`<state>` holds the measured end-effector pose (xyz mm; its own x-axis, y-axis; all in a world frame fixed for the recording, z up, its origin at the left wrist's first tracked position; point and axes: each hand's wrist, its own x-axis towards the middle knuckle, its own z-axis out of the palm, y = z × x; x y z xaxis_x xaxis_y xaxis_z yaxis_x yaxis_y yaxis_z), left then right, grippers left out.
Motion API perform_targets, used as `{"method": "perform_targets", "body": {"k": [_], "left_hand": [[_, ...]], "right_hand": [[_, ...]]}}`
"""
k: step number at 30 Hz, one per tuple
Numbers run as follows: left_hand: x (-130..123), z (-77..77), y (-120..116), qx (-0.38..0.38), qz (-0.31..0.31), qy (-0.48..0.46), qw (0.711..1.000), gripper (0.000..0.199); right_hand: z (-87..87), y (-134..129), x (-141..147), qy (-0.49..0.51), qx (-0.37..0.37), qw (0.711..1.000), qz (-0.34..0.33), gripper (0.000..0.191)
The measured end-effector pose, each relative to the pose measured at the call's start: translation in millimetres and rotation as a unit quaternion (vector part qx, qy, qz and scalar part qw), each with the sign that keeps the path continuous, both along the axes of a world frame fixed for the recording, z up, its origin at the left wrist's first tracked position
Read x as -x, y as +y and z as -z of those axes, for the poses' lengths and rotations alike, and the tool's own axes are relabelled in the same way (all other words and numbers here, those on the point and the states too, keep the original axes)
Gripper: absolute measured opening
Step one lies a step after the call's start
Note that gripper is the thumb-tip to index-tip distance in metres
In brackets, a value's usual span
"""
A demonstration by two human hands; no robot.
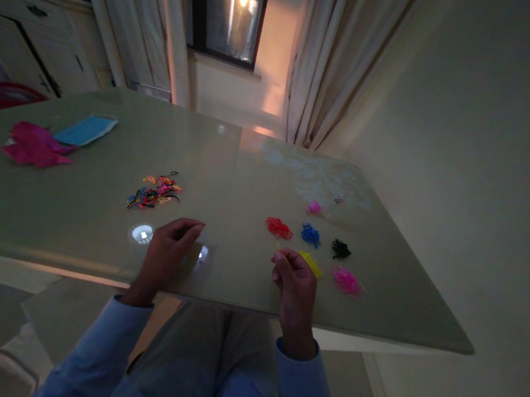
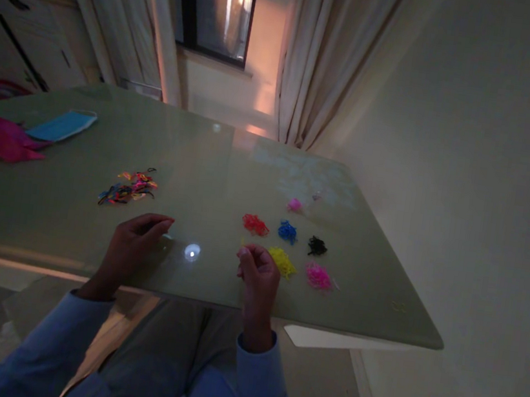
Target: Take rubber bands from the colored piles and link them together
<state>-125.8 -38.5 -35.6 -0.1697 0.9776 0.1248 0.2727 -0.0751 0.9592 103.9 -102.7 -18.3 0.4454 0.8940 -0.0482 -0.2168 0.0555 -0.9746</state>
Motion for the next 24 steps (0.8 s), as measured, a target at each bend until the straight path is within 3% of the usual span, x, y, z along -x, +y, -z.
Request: {"method": "perform_targets", "body": {"k": [17, 21, 24], "left_hand": [[-0.2, -2.7, -0.7, -0.006, -0.013, 0.04, 0.999, 0.032], [0.4, -3.1, -1.4, -0.003, -0.014, 0.052, 0.999, 0.033], [0.7, -3.5, -1.9, -0.001, -0.015, 0.055, 0.998, 0.033]], "right_hand": [[11.6, -16.6, -24.3, -0.001, -0.003, 0.996, 0.094, 0.026], [12.7, -23.9, -38.2, -0.096, 0.004, 0.988, 0.122, 0.031], [14.2, -27.7, -57.8, -0.237, 0.017, 0.957, 0.168, 0.031]]}}
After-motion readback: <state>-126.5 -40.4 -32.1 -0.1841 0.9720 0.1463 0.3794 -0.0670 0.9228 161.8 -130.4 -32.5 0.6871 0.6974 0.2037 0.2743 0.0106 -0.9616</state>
